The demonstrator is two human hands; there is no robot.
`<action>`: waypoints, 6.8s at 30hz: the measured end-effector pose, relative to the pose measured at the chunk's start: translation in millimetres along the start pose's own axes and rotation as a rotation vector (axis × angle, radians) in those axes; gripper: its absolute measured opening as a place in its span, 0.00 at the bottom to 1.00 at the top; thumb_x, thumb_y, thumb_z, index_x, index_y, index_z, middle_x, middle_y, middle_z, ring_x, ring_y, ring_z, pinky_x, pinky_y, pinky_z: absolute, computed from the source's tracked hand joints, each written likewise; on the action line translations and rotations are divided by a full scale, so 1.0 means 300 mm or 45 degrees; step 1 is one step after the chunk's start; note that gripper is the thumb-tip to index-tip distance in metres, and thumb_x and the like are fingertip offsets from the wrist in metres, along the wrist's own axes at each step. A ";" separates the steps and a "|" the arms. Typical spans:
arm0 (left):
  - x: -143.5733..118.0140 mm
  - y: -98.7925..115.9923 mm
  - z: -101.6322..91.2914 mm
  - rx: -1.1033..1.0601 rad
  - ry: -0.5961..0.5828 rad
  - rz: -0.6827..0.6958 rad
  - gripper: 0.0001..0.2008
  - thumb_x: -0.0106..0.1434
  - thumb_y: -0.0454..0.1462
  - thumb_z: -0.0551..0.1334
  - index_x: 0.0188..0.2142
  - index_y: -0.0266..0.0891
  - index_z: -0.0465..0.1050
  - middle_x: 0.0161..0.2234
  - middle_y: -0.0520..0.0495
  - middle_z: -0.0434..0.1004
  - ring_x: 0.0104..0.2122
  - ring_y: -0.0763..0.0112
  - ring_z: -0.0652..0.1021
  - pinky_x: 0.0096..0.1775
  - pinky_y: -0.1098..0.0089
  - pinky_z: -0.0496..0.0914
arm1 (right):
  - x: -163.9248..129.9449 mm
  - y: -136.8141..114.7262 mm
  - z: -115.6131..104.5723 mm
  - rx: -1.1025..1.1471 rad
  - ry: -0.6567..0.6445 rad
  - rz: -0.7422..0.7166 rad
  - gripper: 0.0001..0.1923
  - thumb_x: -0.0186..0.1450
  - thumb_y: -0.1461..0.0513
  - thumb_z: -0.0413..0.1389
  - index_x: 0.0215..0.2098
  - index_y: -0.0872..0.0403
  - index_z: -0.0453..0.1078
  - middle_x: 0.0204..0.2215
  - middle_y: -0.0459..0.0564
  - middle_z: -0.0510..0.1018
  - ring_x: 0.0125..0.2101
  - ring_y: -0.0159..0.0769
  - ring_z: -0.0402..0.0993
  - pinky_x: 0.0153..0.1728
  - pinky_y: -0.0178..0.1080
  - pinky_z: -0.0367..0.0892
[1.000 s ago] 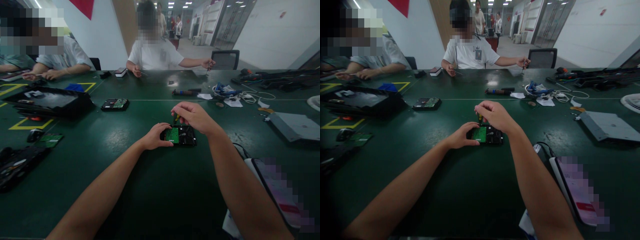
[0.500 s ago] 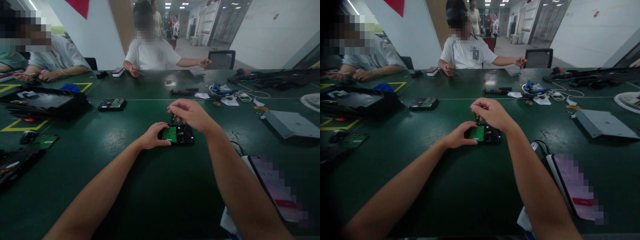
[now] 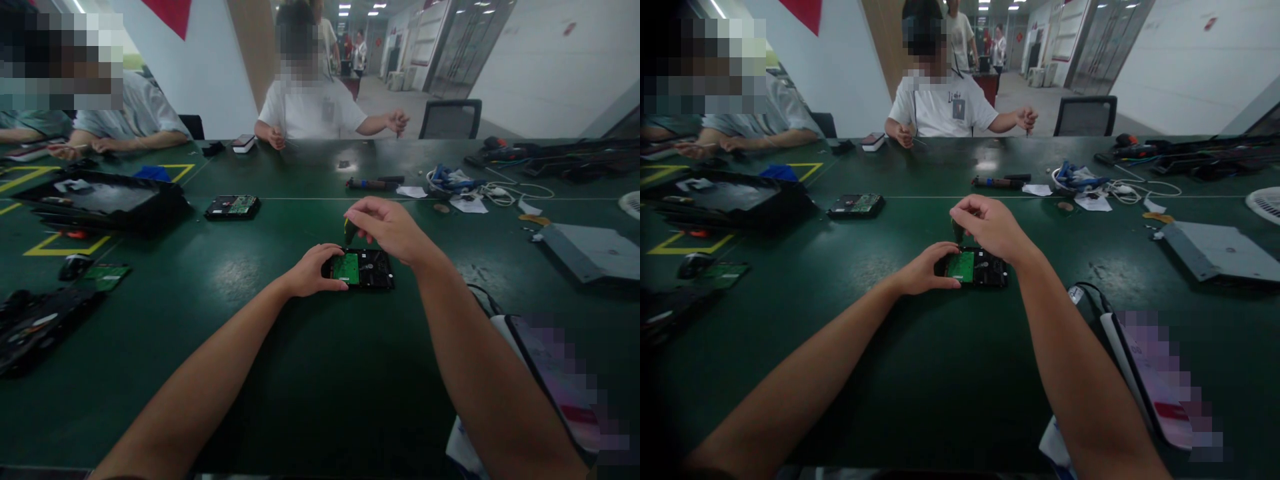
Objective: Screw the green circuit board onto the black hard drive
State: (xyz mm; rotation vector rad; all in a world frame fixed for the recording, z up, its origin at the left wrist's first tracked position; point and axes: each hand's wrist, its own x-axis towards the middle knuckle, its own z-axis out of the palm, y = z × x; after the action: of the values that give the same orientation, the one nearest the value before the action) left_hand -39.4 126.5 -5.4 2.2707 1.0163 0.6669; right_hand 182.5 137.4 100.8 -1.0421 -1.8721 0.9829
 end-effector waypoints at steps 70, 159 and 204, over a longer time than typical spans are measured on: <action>0.004 -0.011 0.006 0.010 0.019 0.044 0.38 0.56 0.53 0.74 0.61 0.43 0.69 0.63 0.37 0.69 0.64 0.48 0.69 0.64 0.47 0.64 | 0.005 0.014 0.027 0.091 0.017 0.008 0.10 0.72 0.54 0.55 0.39 0.51 0.73 0.40 0.49 0.81 0.24 0.28 0.68 0.22 0.36 0.60; 0.006 -0.027 0.012 0.050 0.018 0.048 0.39 0.56 0.54 0.74 0.62 0.43 0.68 0.64 0.37 0.69 0.64 0.48 0.69 0.64 0.47 0.64 | 0.006 0.019 0.026 0.149 -0.042 0.052 0.14 0.73 0.51 0.54 0.42 0.52 0.73 0.41 0.50 0.81 0.22 0.27 0.70 0.21 0.36 0.60; 0.005 -0.010 0.003 0.010 0.008 0.038 0.37 0.55 0.53 0.74 0.61 0.44 0.69 0.63 0.38 0.69 0.64 0.47 0.70 0.64 0.46 0.64 | 0.011 0.018 0.020 0.115 0.020 0.031 0.14 0.73 0.50 0.54 0.41 0.50 0.73 0.40 0.50 0.80 0.25 0.29 0.67 0.23 0.36 0.59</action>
State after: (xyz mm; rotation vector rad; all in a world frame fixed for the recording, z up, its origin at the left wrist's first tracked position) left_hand -39.5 129.1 -7.8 2.2955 0.9915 0.6840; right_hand 177.6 140.7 94.4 -1.0178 -1.7895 1.0608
